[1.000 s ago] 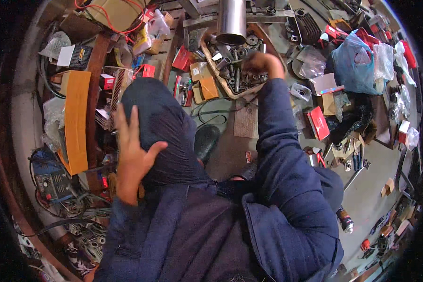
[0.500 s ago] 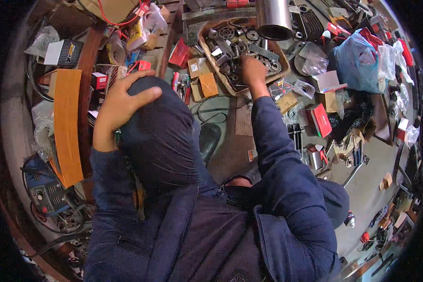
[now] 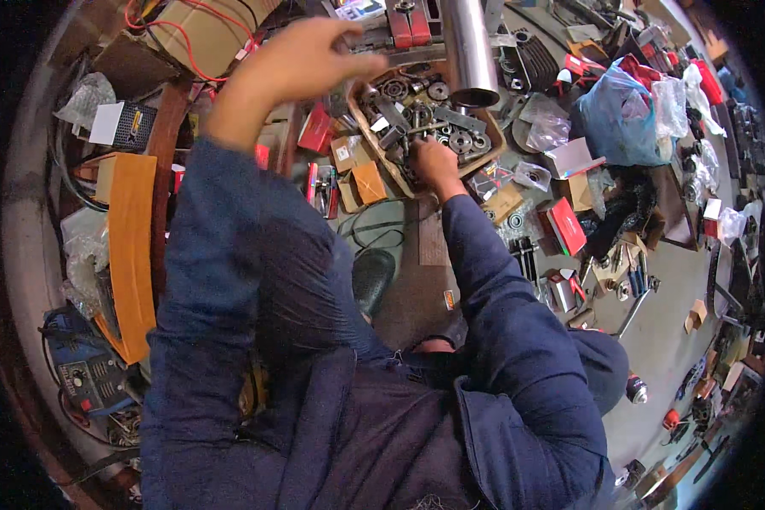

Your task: The person uses a specialized puller tool to separate or hold components on a camshaft and later works on engine assembly components, picking through a tray of metal gears and bolts and handling motorcycle parts by hand.

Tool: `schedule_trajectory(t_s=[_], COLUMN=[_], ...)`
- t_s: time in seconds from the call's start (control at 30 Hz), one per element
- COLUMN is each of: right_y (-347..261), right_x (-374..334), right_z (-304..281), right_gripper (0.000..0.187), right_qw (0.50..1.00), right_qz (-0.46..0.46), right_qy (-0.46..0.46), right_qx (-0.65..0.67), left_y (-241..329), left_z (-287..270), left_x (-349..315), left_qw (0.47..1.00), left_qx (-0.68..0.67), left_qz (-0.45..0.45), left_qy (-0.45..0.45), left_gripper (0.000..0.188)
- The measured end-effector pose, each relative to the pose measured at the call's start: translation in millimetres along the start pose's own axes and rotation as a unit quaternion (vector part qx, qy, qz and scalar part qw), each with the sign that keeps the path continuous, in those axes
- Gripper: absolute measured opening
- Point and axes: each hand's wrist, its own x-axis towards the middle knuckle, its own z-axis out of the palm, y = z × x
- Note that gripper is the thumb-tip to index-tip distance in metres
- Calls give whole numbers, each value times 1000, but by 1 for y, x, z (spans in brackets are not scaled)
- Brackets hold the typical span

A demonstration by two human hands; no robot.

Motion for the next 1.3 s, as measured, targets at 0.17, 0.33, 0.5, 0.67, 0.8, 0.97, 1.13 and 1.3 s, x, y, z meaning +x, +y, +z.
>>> schedule_trajectory(t_s=[0.17, 0.33, 0.5, 0.67, 0.8, 0.97, 1.13, 1.3], right_y=[-4, 36, 64, 130, 110, 73, 41, -5], right_x=[-3, 11, 18, 29, 19, 14, 3, -1], right_z=[-34, -24, -53, -40, -51, -45, -43, -11], right_gripper=[30, 29, 35, 32, 40, 40, 40, 39], right_qw=[995, 971, 969, 972, 990, 980, 980, 952], right_qz=[32, 59, 79, 76, 35, 133, 151, 246], right_qy=[-56, -12, -19, 113, 139, 96, 122, 84], right_qx=[71, 231, 232, 192, 16, -112, -52, -163], left_y=[-63, -101, -118, -110, -89, -80, -98, -116], left_z=[44, 49, 54, 63, 51, 45, 47, 64], left_x=[47, 61, 80, 104, 89, 81, 87, 100], left_qw=[998, 996, 997, 995, 997, 990, 996, 995], left_qx=[32, -56, -69, 12, 22, -124, -34, -24], left_qz=[23, -47, -40, 20, 24, 55, 80, 54], left_qy=[45, -41, 9, 95, 68, 43, 32, 78], left_gripper=[73, 70, 57, 55, 54, 54, 55, 59])
